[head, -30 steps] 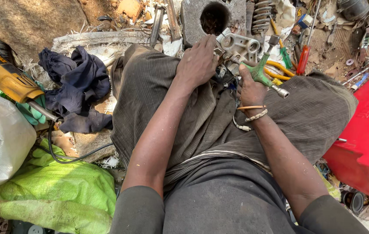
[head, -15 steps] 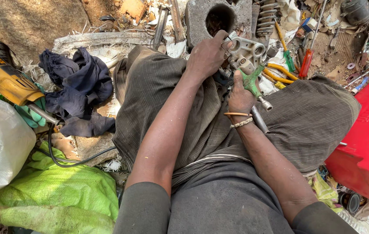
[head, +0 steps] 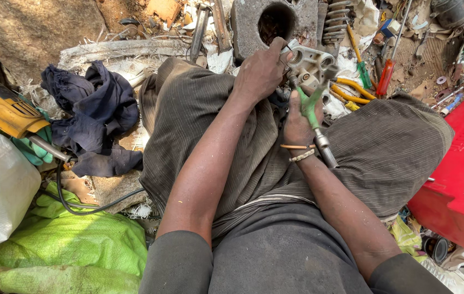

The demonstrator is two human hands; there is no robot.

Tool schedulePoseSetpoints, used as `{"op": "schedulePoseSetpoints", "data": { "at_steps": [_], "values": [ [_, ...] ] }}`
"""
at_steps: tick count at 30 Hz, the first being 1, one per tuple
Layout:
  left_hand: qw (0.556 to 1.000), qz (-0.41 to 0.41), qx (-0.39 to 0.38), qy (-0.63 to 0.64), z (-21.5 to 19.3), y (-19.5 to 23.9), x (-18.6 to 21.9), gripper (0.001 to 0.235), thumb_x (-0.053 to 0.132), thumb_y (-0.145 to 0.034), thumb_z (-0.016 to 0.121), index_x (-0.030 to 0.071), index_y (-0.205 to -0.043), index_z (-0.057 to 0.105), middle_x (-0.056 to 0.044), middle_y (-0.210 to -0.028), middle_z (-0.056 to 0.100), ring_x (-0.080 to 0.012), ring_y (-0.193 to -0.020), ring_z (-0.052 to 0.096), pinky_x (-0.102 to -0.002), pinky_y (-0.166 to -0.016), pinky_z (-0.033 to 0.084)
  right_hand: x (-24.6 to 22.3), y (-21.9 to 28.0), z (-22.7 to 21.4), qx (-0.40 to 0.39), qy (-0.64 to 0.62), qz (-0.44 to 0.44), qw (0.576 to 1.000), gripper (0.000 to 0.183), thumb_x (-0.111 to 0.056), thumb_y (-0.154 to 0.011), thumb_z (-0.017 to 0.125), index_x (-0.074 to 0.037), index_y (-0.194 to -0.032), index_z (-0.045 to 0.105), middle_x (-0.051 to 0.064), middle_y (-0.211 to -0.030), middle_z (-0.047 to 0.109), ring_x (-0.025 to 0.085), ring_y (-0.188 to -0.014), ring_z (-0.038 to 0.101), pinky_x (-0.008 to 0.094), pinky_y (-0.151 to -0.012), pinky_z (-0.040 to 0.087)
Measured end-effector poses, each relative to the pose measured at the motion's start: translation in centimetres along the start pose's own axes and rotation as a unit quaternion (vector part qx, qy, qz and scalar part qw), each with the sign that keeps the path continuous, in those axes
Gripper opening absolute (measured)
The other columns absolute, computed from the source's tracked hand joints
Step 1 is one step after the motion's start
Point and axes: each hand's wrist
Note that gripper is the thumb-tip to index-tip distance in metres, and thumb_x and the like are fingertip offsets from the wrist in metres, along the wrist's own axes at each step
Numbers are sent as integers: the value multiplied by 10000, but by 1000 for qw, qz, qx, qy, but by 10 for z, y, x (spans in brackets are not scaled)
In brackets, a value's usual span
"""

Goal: The person is sitting on the ground and using a hammer and a green tool to work on a metal engine part. They repeatedly strike and adjust the part, attempting to dislodge or modify components within the assembly.

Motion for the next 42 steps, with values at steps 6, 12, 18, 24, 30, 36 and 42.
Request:
{"op": "schedulePoseSetpoints", "data": {
  "at_steps": [6, 12, 18, 24, 30, 36, 42],
  "values": [
    [1000, 18, 20, 9, 2, -3, -2, 314, 401, -1078, 506, 98, -1156, 486, -11, -523, 477, -154, -434, 460, -393, -464, 394, 6, -4, 6, 29, -119, 73, 990, 269, -211, -1076, 705, -23, -1255, 632, 69, -985, 592, 166, -843, 521, 336, -760, 451],
    [999, -16, -6, 39, 7, -6, 1, 206, 260, -1052, 536, 81, -1139, 483, -23, -566, 512, -185, -490, 522, -432, -474, 418, -1, -19, -11, -23, -1, -16, 1000, 246, -189, -1033, 726, 3, -1173, 665, 91, -1080, 737, 154, -976, 683, 321, -902, 577],
    [999, -26, -13, 17, 15, -11, -6, 202, 269, -1055, 564, 85, -1078, 484, -22, -556, 500, -178, -482, 502, -435, -471, 421, 17, -27, -28, -86, 70, -78, 991, 239, -167, -1035, 736, 5, -1194, 686, 115, -1067, 755, 167, -963, 706, 330, -875, 583],
    [1000, 5, 2, 0, 15, -17, -12, 197, 257, -1040, 565, 85, -1095, 486, -26, -576, 497, -192, -480, 493, -442, -456, 447, -23, -126, -55, -421, 461, -410, 665, 637, -297, -888, 729, -208, -1491, 545, 159, -1042, 774, 235, -507, 647, 375, -355, 487],
    [994, 44, 101, 11, 5, -4, -3, 206, 284, -1037, 633, 103, -1067, 540, -81, -648, 597, -271, -553, 614, -477, -534, 465, -57, -217, -39, -577, 501, -546, 343, 475, -404, -1000, 563, -147, -1393, 491, 119, -946, 701, 185, -576, 663, 306, -402, 544],
    [999, -16, 40, 16, 4, 3, 2, 271, 291, -1019, 566, 92, -1202, 582, -144, -813, 701, -290, -758, 698, -489, -698, 533, -47, -107, -86, -393, 340, -254, 816, 344, -288, -1036, 689, -78, -1307, 670, 113, -1040, 753, 196, -761, 711, 331, -613, 591],
    [997, -52, -44, 45, 5, -6, -1, 472, 420, -1087, 461, 119, -1448, 504, -186, -1008, 743, -350, -974, 708, -535, -866, 531, 5, -43, -54, -120, 79, -53, 988, 263, -230, -1047, 765, -24, -1210, 748, 64, -1056, 766, 127, -900, 685, 279, -821, 565]
  ]
}}
Point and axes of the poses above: each hand's wrist, its own y-axis away from the middle knuckle, its own z-axis out of the palm, x = y × z
